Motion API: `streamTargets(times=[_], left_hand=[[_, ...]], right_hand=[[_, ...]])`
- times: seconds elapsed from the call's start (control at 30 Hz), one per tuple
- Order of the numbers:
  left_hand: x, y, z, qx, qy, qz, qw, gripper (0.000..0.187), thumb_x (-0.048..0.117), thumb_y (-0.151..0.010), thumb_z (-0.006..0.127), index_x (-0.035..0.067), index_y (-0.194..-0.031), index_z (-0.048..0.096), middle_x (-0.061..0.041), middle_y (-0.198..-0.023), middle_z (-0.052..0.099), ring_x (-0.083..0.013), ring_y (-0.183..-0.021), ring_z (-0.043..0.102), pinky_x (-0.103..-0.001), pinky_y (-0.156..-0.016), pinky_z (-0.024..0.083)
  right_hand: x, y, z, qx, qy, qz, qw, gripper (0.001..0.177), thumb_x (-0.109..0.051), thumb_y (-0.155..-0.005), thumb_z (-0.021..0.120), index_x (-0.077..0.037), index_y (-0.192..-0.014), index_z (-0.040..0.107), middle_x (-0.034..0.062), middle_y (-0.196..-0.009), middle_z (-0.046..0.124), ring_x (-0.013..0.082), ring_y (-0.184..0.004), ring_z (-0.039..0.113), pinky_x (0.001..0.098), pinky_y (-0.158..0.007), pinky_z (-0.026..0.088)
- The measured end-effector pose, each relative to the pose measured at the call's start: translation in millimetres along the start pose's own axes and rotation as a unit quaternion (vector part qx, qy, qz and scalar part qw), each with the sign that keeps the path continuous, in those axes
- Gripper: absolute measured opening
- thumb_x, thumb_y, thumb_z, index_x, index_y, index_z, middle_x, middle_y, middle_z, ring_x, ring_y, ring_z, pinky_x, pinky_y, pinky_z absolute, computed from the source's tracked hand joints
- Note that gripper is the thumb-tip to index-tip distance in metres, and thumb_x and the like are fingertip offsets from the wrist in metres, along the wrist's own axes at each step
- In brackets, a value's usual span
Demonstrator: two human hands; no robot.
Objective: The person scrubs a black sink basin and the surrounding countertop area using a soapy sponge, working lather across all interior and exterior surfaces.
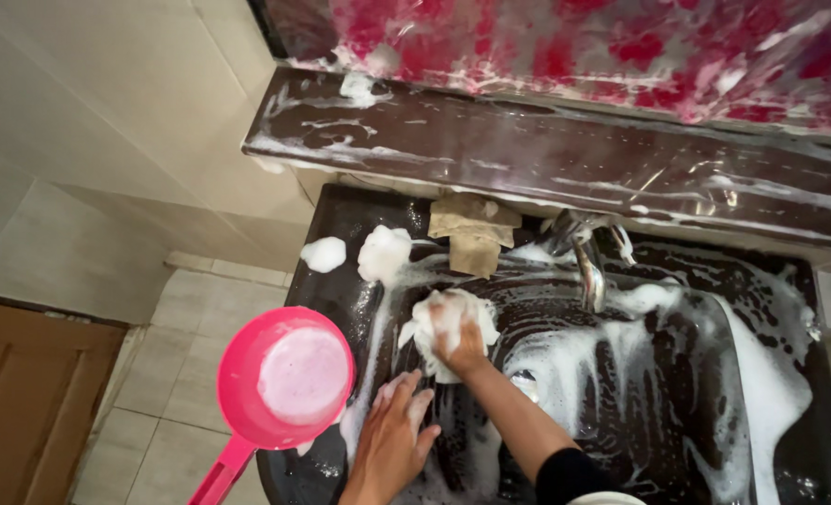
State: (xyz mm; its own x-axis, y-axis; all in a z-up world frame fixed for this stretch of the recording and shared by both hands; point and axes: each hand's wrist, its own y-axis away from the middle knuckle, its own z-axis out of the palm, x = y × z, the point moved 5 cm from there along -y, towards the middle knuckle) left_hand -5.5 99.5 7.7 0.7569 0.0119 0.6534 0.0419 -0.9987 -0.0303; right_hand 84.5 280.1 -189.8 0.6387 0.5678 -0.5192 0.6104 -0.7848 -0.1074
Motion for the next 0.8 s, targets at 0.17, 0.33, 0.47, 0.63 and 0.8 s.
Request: streamTargets(times=[0.17,0.33,0.47,0.63,0.8], left_hand=[[11,-16,2,-0.01,-0.044,0.015,0.999,0.067,0.013,-0.079,0.079,-0.008,-0.136,0.052,-0.025,-0.154,0.037,-0.0436,-0.143,0.034,-0.053,-0.113,0.03],[0,-16,29,-0.096,-0.106,0.025,0.989,0.087,0.003,-0.071,0.076,-0.011,-0.148,0.037,-0.032,-0.158,0.025,-0.0475,-0.145,0.026,-0.052,-0.114,0.029],[-17,3,58,-0.155,-0.215,0.026,0.964,0.081,-0.009,-0.072,0.068,-0.013,-0.147,0.038,-0.036,-0.154,0.035,-0.0444,-0.126,0.052,-0.049,-0.108,0.041],[-24,23,60,-0.223,-0.186,-0.028,0.956,0.049,-0.004,-0.073,0.069,-0.013,-0.12,0.059,-0.029,-0.122,0.064,-0.0404,-0.11,0.066,-0.046,-0.096,0.053],[-31,15,80,-0.248,-0.284,-0.006,0.926,0.043,-0.009,-0.076,0.066,-0.011,-0.118,0.064,-0.026,-0.111,0.071,-0.0333,-0.1,0.071,-0.037,-0.08,0.06]], right_hand=[[-18,12,9,-0.073,0.028,0.036,0.996,0.045,-0.024,-0.092,0.06,-0.007,-0.133,0.054,0.0208,-0.126,0.064,0.0421,-0.114,0.063,0.0488,-0.096,0.052],[-67,66,9,-0.165,-0.014,0.0,0.986,0.043,-0.025,-0.093,0.059,-0.007,-0.132,0.056,0.0215,-0.126,0.065,0.0424,-0.114,0.063,0.0486,-0.097,0.051],[-90,102,-28,-0.251,-0.17,-0.024,0.952,0.042,-0.025,-0.095,0.057,-0.007,-0.132,0.057,0.0221,-0.126,0.066,0.0427,-0.114,0.063,0.0484,-0.097,0.051],[-91,147,-102,-0.366,-0.351,-0.019,0.862,0.04,-0.026,-0.096,0.056,-0.006,-0.131,0.058,0.0228,-0.125,0.066,0.043,-0.115,0.063,0.0482,-0.097,0.051],[-95,148,-87,-0.283,-0.295,-0.06,0.911,0.039,-0.026,-0.098,0.054,-0.006,-0.131,0.06,0.0235,-0.125,0.067,0.0433,-0.115,0.063,0.048,-0.098,0.051]])
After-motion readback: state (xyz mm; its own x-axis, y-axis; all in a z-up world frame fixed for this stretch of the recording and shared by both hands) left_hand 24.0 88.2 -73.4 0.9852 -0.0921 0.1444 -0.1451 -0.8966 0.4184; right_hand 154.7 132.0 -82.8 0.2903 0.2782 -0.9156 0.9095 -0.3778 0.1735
